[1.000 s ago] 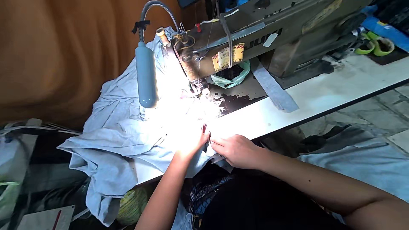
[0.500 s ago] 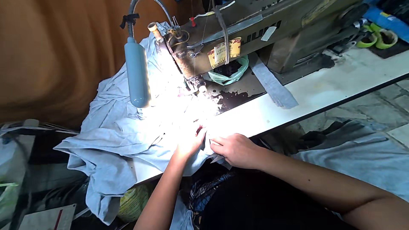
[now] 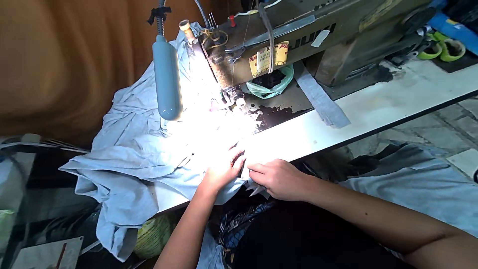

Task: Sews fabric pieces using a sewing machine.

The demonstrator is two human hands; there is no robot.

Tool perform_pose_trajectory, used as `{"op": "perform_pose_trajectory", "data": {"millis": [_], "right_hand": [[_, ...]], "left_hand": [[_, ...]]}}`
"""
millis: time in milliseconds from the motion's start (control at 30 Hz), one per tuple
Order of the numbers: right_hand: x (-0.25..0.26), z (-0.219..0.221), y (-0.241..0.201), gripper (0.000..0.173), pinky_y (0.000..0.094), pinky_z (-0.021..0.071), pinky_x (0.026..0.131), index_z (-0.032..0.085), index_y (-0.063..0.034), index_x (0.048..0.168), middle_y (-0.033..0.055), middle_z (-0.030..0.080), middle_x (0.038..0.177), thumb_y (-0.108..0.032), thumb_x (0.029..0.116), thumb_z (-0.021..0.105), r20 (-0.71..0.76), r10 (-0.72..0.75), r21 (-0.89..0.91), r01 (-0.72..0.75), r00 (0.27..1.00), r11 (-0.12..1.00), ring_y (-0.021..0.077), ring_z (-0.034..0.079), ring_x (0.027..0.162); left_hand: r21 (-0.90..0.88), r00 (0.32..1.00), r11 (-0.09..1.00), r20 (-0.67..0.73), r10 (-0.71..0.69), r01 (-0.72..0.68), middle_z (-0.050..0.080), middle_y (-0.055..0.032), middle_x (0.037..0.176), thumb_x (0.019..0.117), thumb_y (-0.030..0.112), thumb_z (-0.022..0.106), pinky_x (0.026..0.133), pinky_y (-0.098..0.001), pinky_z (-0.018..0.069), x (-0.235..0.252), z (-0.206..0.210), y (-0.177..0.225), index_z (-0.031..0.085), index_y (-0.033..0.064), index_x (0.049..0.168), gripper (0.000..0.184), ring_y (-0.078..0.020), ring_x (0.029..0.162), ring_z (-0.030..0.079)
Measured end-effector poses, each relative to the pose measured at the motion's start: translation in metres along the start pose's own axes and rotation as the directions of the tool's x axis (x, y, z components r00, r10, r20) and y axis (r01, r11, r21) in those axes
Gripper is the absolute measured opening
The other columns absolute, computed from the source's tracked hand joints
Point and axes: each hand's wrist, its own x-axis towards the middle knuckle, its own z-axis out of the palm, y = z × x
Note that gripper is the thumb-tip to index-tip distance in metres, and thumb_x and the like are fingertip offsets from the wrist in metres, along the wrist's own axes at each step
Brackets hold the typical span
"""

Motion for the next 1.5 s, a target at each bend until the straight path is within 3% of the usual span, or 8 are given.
{"op": "perform_pose_trajectory", "data": {"millis": [133,233,300,400,533,1067,1267,1500], "right_hand": [[0.005,-0.002,-0.002,0.023,0.0449,0.0534,0.052,0.068,-0.0018,0.109,0.0154,0.072,0.102,-0.002,0.0869,0.062,0.038,0.056,0.025,-0.057,0.998,0.998,0.0305,0.069,0.067],[0.008,-0.002,-0.005,0.044,0.0473,0.0551,0.056,0.064,-0.0022,0.131,0.0159,0.072,0.108,-0.001,0.0864,0.061,0.054,0.096,0.031,-0.098,0.994,0.995,0.0322,0.071,0.071],[0.009,-0.001,-0.005,0.036,0.0467,0.0554,0.055,0.068,-0.0013,0.121,0.0158,0.071,0.109,-0.001,0.0856,0.063,0.079,0.1,0.013,-0.102,0.992,0.995,0.0316,0.07,0.071],[0.008,-0.001,-0.005,0.025,0.0451,0.0542,0.052,0.07,-0.0007,0.11,0.0153,0.069,0.105,-0.001,0.0857,0.063,0.095,0.097,-0.003,-0.097,0.991,0.995,0.0301,0.068,0.067],[0.004,-0.004,-0.003,0.023,0.0437,0.0536,0.051,0.07,-0.0015,0.106,0.0147,0.07,0.105,-0.002,0.084,0.064,0.087,0.09,-0.023,-0.089,0.992,0.996,0.0289,0.068,0.065],[0.001,-0.002,-0.009,0.035,0.0404,0.0529,0.049,0.073,-0.0026,0.113,0.0132,0.072,0.108,-0.001,0.0781,0.068,0.044,0.12,-0.044,-0.119,0.992,0.992,0.0256,0.067,0.061],[0.003,-0.001,-0.009,0.03,0.0392,0.0523,0.047,0.073,-0.0033,0.11,0.0121,0.071,0.103,-0.005,0.0802,0.068,0.055,0.129,-0.06,-0.126,0.99,0.99,0.0242,0.066,0.059],[0.008,-0.002,-0.008,0.031,0.0408,0.0539,0.049,0.074,-0.0042,0.109,0.0119,0.072,0.107,-0.003,0.0791,0.067,0.059,0.147,-0.048,-0.145,0.987,0.988,0.0251,0.068,0.062]], "left_hand": [[0.102,0.998,0.995,-0.057,0.027,-0.021,0.074,-0.016,0.113,0.1025,0.015,0.053,0.094,-0.0515,0.0541,0.012,-0.005,-0.001,0.072,0.0005,0.122,0.031,-0.0304,0.105,0.071],[0.188,0.994,0.98,-0.077,0.081,-0.065,0.064,-0.0177,0.137,0.0999,0.023,0.056,0.108,-0.0581,0.0425,0.022,-0.003,-0.01,0.068,0.0014,0.131,0.039,-0.0354,0.128,0.06],[0.201,0.996,0.978,-0.064,0.067,-0.053,0.057,-0.0169,0.146,0.1005,0.027,0.054,0.113,-0.0587,0.0373,0.022,0.001,-0.014,0.064,0.0028,0.137,0.045,-0.0357,0.137,0.053],[0.23,0.99,0.969,-0.091,0.112,-0.088,0.061,-0.0192,0.142,0.1007,0.03,0.048,0.111,-0.0606,0.0376,0.02,0.009,-0.015,0.065,0.0012,0.135,0.048,-0.0373,0.134,0.055],[0.212,0.992,0.974,-0.076,0.101,-0.083,0.067,-0.0167,0.133,0.1032,0.023,0.047,0.105,-0.0568,0.0456,0.026,0.001,-0.014,0.068,0.0016,0.132,0.041,-0.034,0.124,0.063],[0.309,0.988,0.944,-0.057,0.144,-0.12,0.061,-0.0132,0.144,0.101,0.03,0.046,0.114,-0.0599,0.0332,0.033,0.002,-0.024,0.065,0.0056,0.137,0.048,-0.0346,0.137,0.053],[0.171,0.984,0.977,-0.101,0.145,-0.126,0.067,-0.0151,0.135,0.0994,0.03,0.051,0.107,-0.0567,0.0445,0.033,0.008,-0.032,0.07,0.004,0.13,0.044,-0.0328,0.127,0.062],[0.212,0.983,0.968,-0.093,0.16,-0.138,0.067,-0.0142,0.133,0.0992,0.033,0.05,0.108,-0.0588,0.0409,0.039,0.003,-0.032,0.071,0.0057,0.128,0.045,-0.0332,0.127,0.061]]}}
